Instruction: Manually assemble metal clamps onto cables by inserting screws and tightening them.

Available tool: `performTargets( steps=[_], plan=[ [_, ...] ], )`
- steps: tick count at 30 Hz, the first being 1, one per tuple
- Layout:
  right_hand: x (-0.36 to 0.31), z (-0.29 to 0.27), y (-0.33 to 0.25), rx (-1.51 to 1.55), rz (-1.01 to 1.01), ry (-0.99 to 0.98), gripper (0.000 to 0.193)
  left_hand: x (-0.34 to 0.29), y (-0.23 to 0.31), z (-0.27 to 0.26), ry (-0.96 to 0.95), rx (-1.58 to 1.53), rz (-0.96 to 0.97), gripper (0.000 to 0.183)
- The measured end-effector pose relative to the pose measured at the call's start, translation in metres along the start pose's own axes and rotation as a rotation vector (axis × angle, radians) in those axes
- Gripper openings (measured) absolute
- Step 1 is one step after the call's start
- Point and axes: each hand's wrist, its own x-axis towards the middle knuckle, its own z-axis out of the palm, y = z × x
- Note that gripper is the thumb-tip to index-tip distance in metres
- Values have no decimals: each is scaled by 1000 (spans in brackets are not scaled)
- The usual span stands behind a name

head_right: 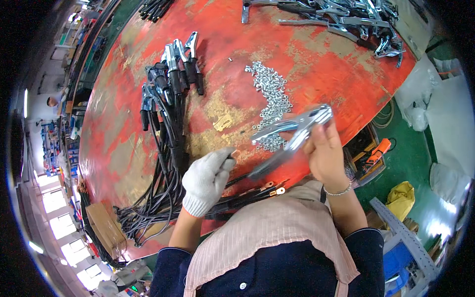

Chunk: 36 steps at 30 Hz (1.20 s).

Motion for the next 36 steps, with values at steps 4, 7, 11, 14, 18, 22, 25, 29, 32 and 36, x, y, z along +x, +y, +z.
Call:
performTargets(
  steps=[4, 7, 11, 14, 18, 22, 25, 29, 32, 36],
  plan=[
    [5, 20, -4, -36, -22, -139, 39, 7, -11, 10, -47, -238, -146, 21],
    [7, 25, -1, -75, -7, -170, 43, 14, -13, 3, -185, -382, -211, 27],
    [5, 30, 2, -76, 36, -179, 46, 23, -11, 7, -183, -355, -406, 28],
    [6, 34, 4, -84, 32, -191, 47, 24, -17, 12, -133, -310, -347, 29],
    [5, 40, 2, -116, 44, -178, 46, 25, -19, 12, -121, -312, -317, 29],
    [4, 43, 2, -127, 29, -158, 45, 25, -20, 13, -113, -315, -320, 29],
    [4, 45, 1, -131, 34, -164, 45, 25, -21, 13, -103, -322, -311, 29],
    [2, 42, 2, -144, 35, -162, 45, 24, -21, 14, -82, -316, -277, 28],
    [1, 42, 2, -140, 34, -163, 45, 24, -21, 14, -85, -319, -271, 27],
    [0, 44, 1, -150, 8, -168, 45, 24, -19, 12, -92, -323, -274, 27]
  ],
)
